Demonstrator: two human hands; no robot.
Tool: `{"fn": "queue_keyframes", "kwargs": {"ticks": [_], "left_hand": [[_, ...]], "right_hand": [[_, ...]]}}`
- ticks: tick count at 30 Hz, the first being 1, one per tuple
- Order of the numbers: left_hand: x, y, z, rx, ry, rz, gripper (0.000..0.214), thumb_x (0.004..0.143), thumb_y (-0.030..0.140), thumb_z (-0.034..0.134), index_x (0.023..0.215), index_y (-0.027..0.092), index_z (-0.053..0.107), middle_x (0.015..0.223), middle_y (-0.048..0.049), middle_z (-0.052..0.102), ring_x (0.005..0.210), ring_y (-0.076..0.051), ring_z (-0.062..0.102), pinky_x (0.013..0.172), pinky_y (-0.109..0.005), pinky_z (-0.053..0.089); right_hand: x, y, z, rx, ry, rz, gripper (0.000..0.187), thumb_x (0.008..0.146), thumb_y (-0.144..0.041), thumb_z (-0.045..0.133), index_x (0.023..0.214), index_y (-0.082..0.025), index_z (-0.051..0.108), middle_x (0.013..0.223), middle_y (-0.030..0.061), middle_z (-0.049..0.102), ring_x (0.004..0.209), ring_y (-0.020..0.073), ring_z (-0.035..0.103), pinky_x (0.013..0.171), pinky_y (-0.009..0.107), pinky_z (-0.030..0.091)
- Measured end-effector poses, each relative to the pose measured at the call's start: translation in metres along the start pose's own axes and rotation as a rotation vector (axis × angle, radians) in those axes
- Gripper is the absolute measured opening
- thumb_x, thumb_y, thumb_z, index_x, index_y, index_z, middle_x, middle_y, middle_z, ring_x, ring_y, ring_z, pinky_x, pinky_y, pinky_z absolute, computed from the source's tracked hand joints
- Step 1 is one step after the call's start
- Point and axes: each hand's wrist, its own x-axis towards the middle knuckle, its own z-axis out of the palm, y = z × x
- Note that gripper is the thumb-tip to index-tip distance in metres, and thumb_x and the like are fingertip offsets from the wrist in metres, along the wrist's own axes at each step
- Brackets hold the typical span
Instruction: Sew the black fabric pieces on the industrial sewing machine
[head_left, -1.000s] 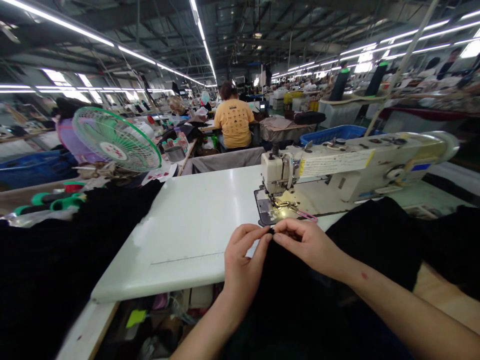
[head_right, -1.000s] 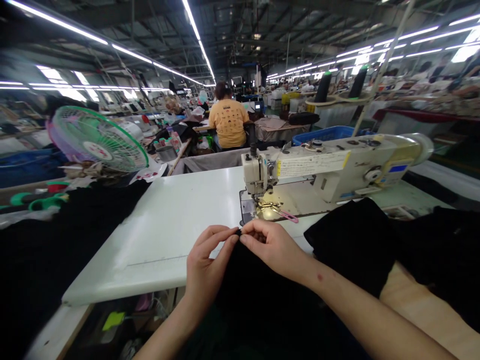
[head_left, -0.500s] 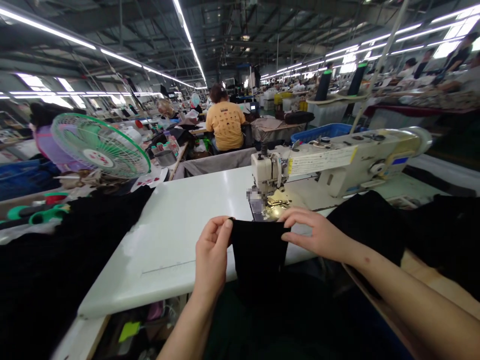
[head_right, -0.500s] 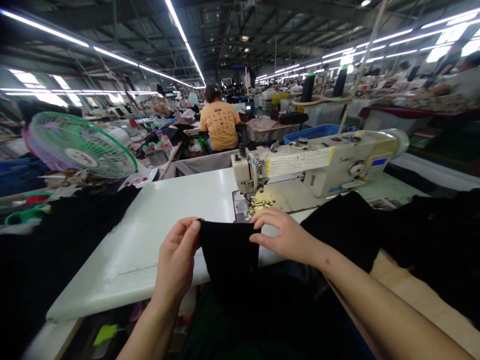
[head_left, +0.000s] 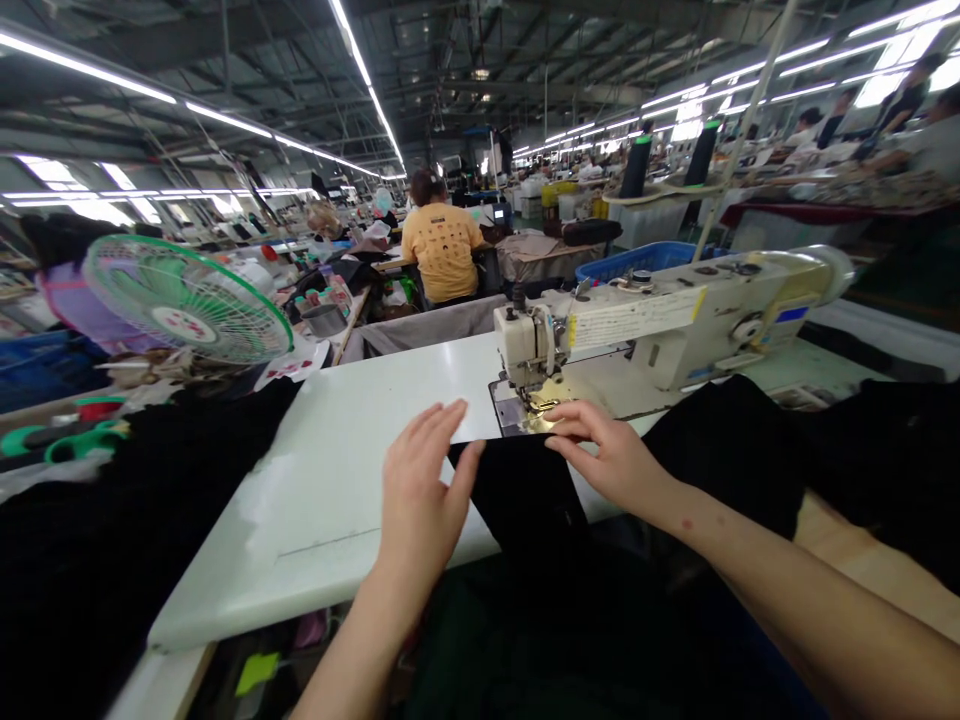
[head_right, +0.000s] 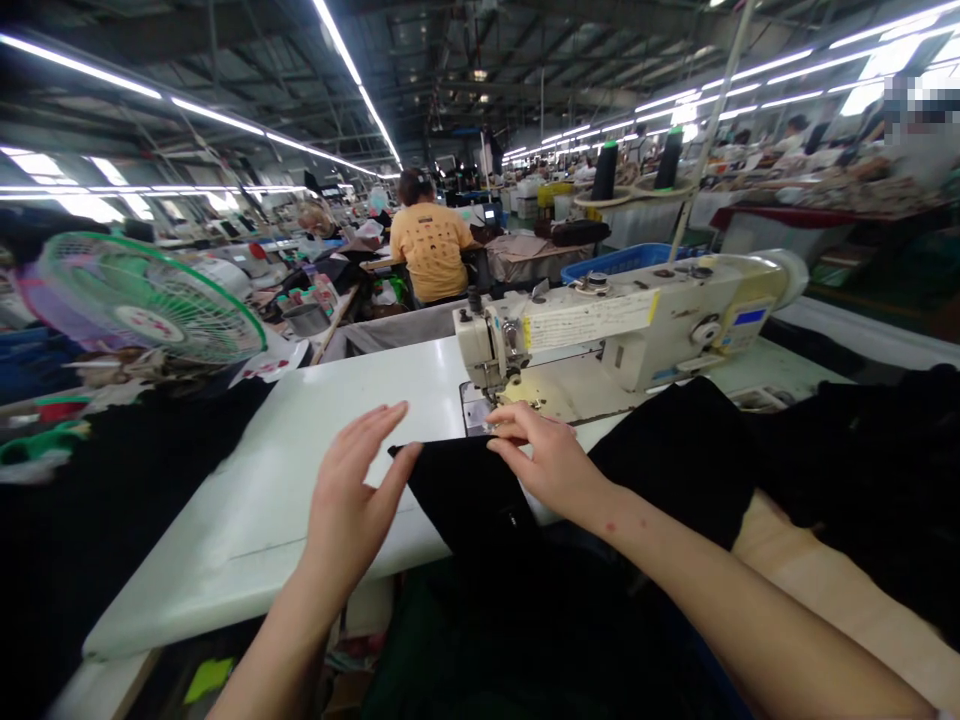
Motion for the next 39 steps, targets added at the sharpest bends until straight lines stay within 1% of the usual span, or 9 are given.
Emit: {"fn": "queue_keyframes", "kwargs": {"ticks": [2, 4, 6, 12, 15, 17, 20, 24, 39], "left_hand": [[0.012, 0.01, 0.007, -0.01, -0.258, 0.103, 0.024, 0.09, 0.027, 0.058, 0.112, 0.024, 0.068, 0.116, -0.0069, 0.072, 0.115, -0.027, 0.062, 0.106, -0.049, 0.041], [0.023, 0.016, 0.018, -0.073, -0.488, 0.079, 0.017, 0.089, 0.023, 0.056, 0.1, 0.023, 0.07, 0.102, -0.005, 0.075, 0.099, -0.023, 0.067, 0.094, -0.041, 0.049], [0.032, 0.017, 0.029, -0.139, -0.595, 0.006, 0.013, 0.086, 0.021, 0.056, 0.089, 0.021, 0.069, 0.09, -0.0032, 0.074, 0.086, -0.02, 0.067, 0.08, -0.033, 0.051], [0.056, -0.013, 0.065, -0.156, -0.635, -0.21, 0.014, 0.081, 0.027, 0.058, 0.077, 0.02, 0.07, 0.075, 0.0009, 0.071, 0.074, -0.017, 0.065, 0.069, -0.026, 0.049], [0.064, -0.03, 0.092, -0.05, -0.684, -0.264, 0.015, 0.081, 0.025, 0.058, 0.074, 0.019, 0.07, 0.071, -0.0005, 0.07, 0.072, -0.018, 0.064, 0.066, -0.026, 0.048], [0.066, -0.038, 0.112, 0.012, -0.674, -0.269, 0.014, 0.08, 0.021, 0.058, 0.072, 0.019, 0.07, 0.078, -0.0032, 0.072, 0.08, -0.02, 0.065, 0.072, -0.028, 0.048], [0.064, -0.046, 0.137, 0.092, -0.655, -0.284, 0.012, 0.08, 0.02, 0.059, 0.076, 0.019, 0.07, 0.089, -0.0067, 0.073, 0.089, -0.022, 0.066, 0.078, -0.03, 0.047], [0.063, -0.056, 0.152, 0.132, -0.663, -0.33, 0.012, 0.082, 0.024, 0.059, 0.082, 0.019, 0.07, 0.086, -0.0069, 0.074, 0.08, -0.021, 0.067, 0.072, -0.028, 0.048], [0.076, -0.067, 0.167, 0.195, -0.609, -0.371, 0.018, 0.082, 0.023, 0.054, 0.083, 0.018, 0.071, 0.089, -0.0095, 0.075, 0.084, -0.023, 0.069, 0.074, -0.028, 0.048]], "right_hand": [[-0.001, 0.002, 0.003, -0.011, -0.031, -0.043, 0.016, 0.091, -0.027, 0.06, 0.106, -0.025, 0.058, 0.1, 0.0033, 0.074, 0.098, 0.0205, 0.071, 0.088, 0.035, 0.054], [0.0, 0.003, 0.005, 0.011, -0.06, -0.065, 0.013, 0.092, -0.027, 0.058, 0.104, -0.025, 0.056, 0.102, 0.0036, 0.073, 0.099, 0.0202, 0.071, 0.088, 0.035, 0.053], [0.001, 0.007, 0.007, 0.07, -0.071, -0.038, 0.013, 0.092, -0.028, 0.057, 0.104, -0.024, 0.054, 0.099, 0.0033, 0.072, 0.097, 0.0196, 0.071, 0.087, 0.034, 0.052], [0.001, 0.043, 0.019, 0.359, -0.228, 0.376, 0.032, 0.085, -0.025, 0.06, 0.113, -0.021, 0.047, 0.071, -0.004, 0.067, 0.067, 0.0172, 0.068, 0.062, 0.029, 0.051], [0.0, 0.059, 0.025, 0.164, -0.278, 0.473, 0.026, 0.088, -0.025, 0.056, 0.112, -0.018, 0.05, 0.066, -0.0027, 0.066, 0.063, 0.0196, 0.068, 0.058, 0.029, 0.05], [0.0, 0.064, 0.026, -0.193, -0.244, 0.37, 0.029, 0.088, -0.026, 0.061, 0.116, -0.017, 0.054, 0.069, -0.0001, 0.068, 0.07, 0.0232, 0.069, 0.062, 0.033, 0.051], [0.001, 0.068, 0.026, -0.606, -0.173, 0.058, 0.04, 0.085, -0.026, 0.07, 0.122, -0.018, 0.058, 0.101, 0.0107, 0.071, 0.099, 0.0296, 0.067, 0.081, 0.041, 0.053], [0.003, 0.08, 0.029, -0.622, -0.212, -0.243, 0.025, 0.09, -0.021, 0.065, 0.114, -0.017, 0.066, 0.124, 0.0132, 0.065, 0.116, 0.0291, 0.059, 0.101, 0.048, 0.047], [0.013, 0.094, 0.037, -0.575, -0.188, -0.232, 0.029, 0.092, -0.021, 0.061, 0.12, -0.017, 0.067, 0.128, 0.0128, 0.065, 0.117, 0.0289, 0.059, 0.1, 0.051, 0.048]]}}
